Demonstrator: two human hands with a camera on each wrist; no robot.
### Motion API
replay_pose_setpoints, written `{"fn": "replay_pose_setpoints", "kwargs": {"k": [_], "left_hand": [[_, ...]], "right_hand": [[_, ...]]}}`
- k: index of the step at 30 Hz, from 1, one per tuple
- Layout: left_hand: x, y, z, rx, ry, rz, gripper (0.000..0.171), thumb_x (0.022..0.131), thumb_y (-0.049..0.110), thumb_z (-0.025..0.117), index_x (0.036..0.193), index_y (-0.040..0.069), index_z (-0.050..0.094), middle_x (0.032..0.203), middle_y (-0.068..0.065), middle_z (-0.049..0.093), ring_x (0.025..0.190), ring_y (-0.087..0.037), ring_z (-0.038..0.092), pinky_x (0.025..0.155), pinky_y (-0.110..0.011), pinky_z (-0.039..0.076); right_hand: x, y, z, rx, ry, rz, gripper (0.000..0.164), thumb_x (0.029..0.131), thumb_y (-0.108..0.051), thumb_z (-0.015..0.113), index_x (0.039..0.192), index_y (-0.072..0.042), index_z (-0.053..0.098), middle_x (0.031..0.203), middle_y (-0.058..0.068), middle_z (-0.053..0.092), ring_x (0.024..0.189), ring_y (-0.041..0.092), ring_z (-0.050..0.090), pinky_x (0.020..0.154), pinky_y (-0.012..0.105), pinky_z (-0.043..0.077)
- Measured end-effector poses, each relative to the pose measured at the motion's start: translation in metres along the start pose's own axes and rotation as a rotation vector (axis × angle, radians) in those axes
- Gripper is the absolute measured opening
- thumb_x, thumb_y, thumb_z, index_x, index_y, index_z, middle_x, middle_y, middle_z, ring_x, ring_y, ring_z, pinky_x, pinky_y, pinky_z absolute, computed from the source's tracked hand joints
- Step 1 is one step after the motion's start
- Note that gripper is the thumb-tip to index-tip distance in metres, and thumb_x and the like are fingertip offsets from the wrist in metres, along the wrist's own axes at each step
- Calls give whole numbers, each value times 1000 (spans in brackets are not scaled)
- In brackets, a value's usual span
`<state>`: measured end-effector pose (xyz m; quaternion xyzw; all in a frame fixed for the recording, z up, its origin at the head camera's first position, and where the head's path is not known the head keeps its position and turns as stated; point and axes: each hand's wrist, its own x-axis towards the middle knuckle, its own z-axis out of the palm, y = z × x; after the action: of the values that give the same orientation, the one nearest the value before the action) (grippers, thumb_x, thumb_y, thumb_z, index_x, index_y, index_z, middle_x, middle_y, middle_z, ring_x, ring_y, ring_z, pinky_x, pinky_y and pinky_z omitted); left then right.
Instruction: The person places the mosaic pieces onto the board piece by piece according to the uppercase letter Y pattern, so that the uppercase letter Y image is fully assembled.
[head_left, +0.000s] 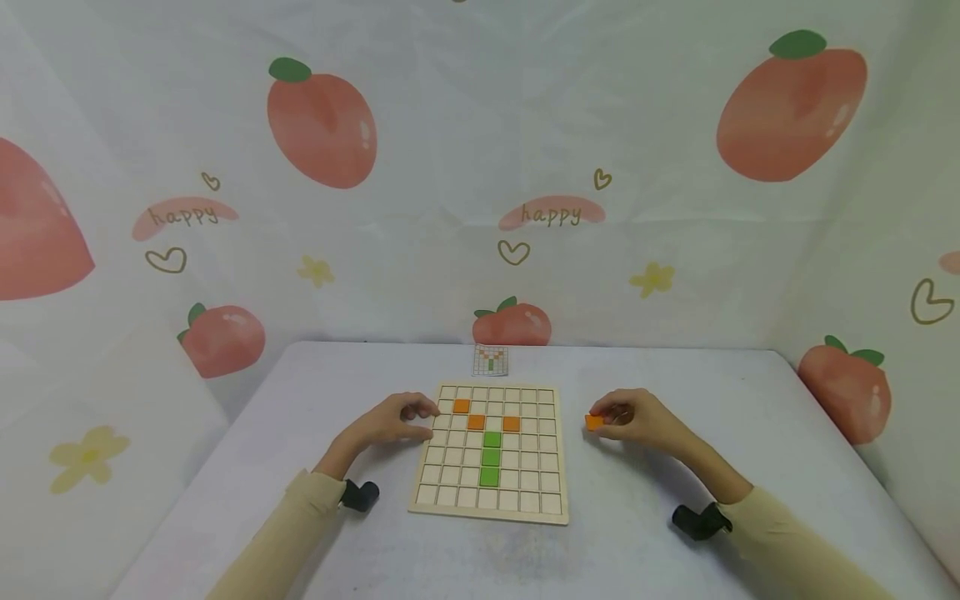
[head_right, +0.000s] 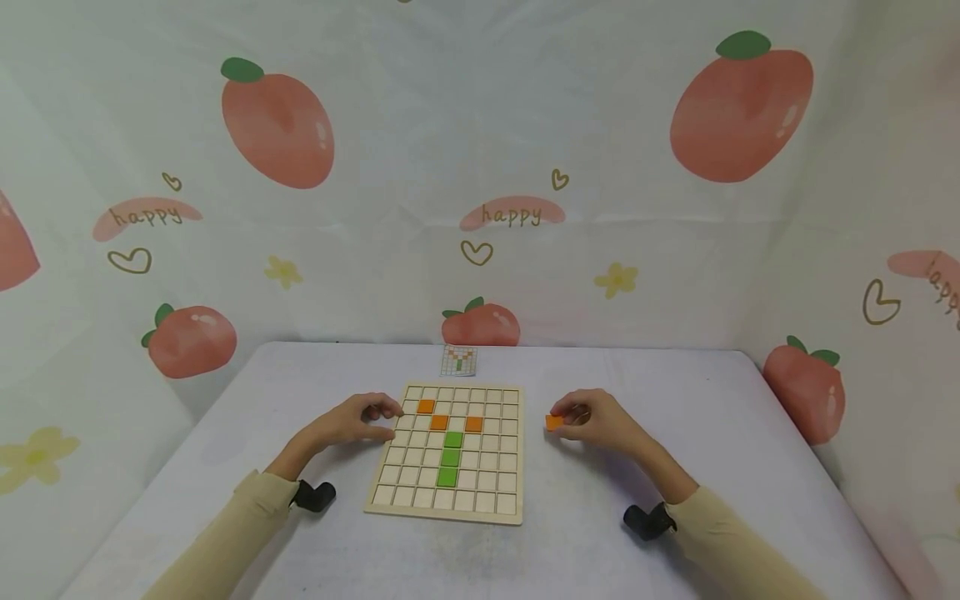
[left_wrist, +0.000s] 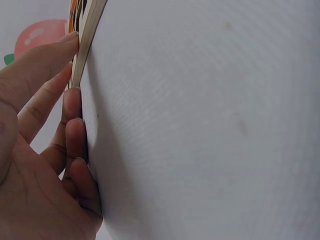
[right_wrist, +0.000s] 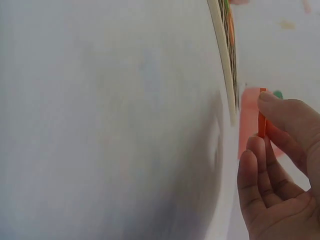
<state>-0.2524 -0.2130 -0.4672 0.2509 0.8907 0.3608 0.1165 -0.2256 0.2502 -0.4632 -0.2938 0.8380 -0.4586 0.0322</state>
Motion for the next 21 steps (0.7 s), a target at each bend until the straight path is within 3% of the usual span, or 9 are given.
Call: {"fn": "replay_pose_setpoints", "kwargs": {"k": [8, 21], "left_hand": [[-2, 2, 0, -12, 3, -20, 33, 86, 17, 82, 115, 8, 70, 105, 1, 62, 100, -22, 54, 93, -44, 45], [-1, 1, 0, 0, 7, -14, 33, 86, 18, 82, 115, 8, 70, 104, 2, 62, 101, -22, 54, 93, -45, 45]], "right_hand": [[17, -6, 20, 61, -15, -26, 24, 82, 0, 84, 104, 1, 74, 96, 7, 71, 81, 16, 62, 72, 24, 52], [49, -21, 42, 21, 10, 4, 20, 83, -5, 85, 100, -2, 75, 89, 1, 68, 77, 16, 59, 69, 25, 51]]}}
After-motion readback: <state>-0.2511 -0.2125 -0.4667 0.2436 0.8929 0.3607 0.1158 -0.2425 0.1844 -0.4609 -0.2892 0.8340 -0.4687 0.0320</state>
